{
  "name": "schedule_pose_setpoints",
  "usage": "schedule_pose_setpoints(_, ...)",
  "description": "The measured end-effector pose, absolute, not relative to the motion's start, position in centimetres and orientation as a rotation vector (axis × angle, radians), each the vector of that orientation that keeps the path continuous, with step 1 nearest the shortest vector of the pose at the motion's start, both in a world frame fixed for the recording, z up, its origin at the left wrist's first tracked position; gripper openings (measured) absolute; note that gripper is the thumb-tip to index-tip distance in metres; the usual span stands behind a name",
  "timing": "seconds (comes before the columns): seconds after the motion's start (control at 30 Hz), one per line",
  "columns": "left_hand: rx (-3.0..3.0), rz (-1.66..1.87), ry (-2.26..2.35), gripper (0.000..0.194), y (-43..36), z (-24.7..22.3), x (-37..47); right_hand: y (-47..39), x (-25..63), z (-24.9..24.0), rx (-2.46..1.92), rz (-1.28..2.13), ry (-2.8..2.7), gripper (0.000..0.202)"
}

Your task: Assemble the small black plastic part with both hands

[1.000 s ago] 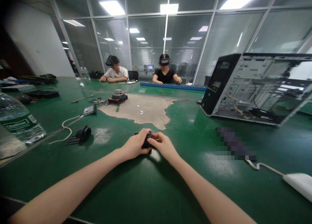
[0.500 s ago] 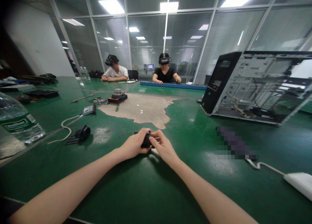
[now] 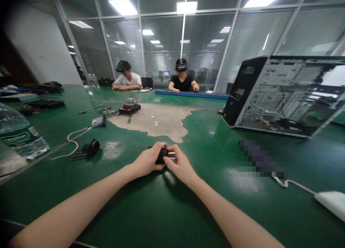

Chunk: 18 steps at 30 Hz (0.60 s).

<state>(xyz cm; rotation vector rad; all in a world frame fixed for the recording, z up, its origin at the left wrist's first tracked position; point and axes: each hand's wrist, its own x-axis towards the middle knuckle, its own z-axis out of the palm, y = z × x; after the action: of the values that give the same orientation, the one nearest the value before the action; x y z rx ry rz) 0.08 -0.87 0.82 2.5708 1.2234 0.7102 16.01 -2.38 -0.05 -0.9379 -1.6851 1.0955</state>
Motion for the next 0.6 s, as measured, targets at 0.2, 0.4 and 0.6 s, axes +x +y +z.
schedule_pose_setpoints(0.2,2.574,0.729,1.215,0.061,-0.83,0.76,0.12,-1.84,15.96,-0.53,-1.001,1.055,-1.647,0.019)
schedule_pose_setpoints(0.4,2.56,0.704,1.214,0.062,-0.81,0.88,-0.01,-1.86,16.14,-0.45,-0.982,1.075,-1.706,0.021)
schedule_pose_setpoints(0.6,2.548,0.707,1.219,0.06,-1.03,1.04,0.07,-2.07,16.09,-0.25,-0.944,1.136,-1.606,0.016)
